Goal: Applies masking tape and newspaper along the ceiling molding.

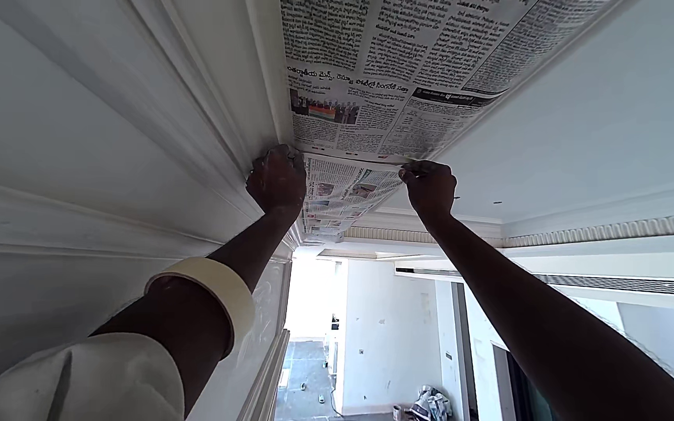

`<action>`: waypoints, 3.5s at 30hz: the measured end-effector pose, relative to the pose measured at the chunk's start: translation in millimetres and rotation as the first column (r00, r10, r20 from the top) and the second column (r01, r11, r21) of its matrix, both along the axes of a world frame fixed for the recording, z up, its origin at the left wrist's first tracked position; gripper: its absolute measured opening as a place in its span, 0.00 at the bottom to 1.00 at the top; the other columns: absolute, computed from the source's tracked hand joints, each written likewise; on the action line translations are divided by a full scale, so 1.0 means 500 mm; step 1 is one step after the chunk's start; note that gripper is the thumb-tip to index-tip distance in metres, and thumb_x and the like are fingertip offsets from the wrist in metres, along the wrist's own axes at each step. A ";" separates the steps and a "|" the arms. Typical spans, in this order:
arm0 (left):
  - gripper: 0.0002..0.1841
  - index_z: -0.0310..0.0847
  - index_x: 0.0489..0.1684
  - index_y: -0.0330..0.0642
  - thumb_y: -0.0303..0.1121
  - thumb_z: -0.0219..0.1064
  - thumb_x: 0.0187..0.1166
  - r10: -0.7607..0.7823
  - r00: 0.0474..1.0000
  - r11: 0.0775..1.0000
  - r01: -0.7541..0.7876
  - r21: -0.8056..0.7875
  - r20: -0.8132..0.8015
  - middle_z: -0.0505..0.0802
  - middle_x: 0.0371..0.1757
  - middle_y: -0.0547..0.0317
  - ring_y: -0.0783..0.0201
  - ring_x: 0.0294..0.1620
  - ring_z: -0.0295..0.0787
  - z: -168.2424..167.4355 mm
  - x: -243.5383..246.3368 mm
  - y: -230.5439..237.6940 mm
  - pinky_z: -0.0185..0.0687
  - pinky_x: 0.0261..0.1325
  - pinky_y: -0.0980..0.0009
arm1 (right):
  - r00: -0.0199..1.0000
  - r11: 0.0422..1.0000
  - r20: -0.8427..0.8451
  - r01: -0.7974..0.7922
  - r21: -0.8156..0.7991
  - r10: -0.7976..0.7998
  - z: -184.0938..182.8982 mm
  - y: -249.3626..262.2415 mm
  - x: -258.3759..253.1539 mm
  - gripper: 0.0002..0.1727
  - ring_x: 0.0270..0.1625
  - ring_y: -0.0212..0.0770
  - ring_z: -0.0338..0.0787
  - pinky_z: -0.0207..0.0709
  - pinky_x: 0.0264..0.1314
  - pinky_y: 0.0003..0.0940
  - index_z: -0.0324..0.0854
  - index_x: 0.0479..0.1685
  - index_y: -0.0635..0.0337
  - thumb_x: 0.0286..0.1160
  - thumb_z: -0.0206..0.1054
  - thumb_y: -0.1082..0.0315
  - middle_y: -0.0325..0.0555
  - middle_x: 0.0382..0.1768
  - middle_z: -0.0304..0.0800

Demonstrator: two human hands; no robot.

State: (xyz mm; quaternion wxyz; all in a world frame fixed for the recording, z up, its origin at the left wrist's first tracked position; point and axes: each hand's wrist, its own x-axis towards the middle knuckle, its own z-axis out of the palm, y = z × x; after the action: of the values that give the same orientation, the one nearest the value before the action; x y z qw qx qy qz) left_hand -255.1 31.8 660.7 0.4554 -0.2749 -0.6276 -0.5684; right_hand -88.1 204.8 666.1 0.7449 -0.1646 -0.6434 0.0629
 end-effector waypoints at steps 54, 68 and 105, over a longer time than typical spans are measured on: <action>0.22 0.86 0.53 0.41 0.52 0.58 0.87 0.038 0.999 0.999 -0.038 0.002 0.021 0.93 0.56 0.41 0.41 0.63 0.89 -0.006 -0.007 -0.004 0.77 0.59 0.40 | 0.995 0.998 0.094 0.011 0.061 -0.017 0.010 -0.001 0.001 0.12 0.48 0.48 0.90 0.79 0.52 0.52 0.85 0.52 0.62 0.83 0.65 0.63 0.51 0.47 0.92; 0.19 0.85 0.51 0.41 0.48 0.58 0.86 0.062 0.997 0.998 -0.062 -0.005 -0.042 0.93 0.51 0.41 0.43 0.59 0.89 -0.013 -0.018 -0.003 0.77 0.57 0.42 | 0.996 0.998 0.089 0.018 0.057 -0.023 0.010 -0.001 -0.006 0.13 0.50 0.48 0.90 0.78 0.53 0.52 0.83 0.53 0.63 0.83 0.64 0.63 0.52 0.47 0.91; 0.22 0.85 0.58 0.44 0.52 0.54 0.89 0.074 0.997 0.997 -0.074 -0.013 0.006 0.92 0.59 0.44 0.44 0.65 0.88 -0.004 -0.012 0.006 0.75 0.62 0.42 | 0.993 0.999 0.112 0.046 0.020 -0.048 0.011 -0.011 -0.008 0.15 0.57 0.54 0.88 0.76 0.60 0.56 0.83 0.54 0.66 0.84 0.63 0.62 0.58 0.50 0.89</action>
State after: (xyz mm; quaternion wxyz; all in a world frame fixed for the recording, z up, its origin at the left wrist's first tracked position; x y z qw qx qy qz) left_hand -260.9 34.7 658.7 0.4724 -0.2525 -0.6424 -0.5481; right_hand -92.1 199.4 671.4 0.7101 -0.1767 -0.6809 0.0305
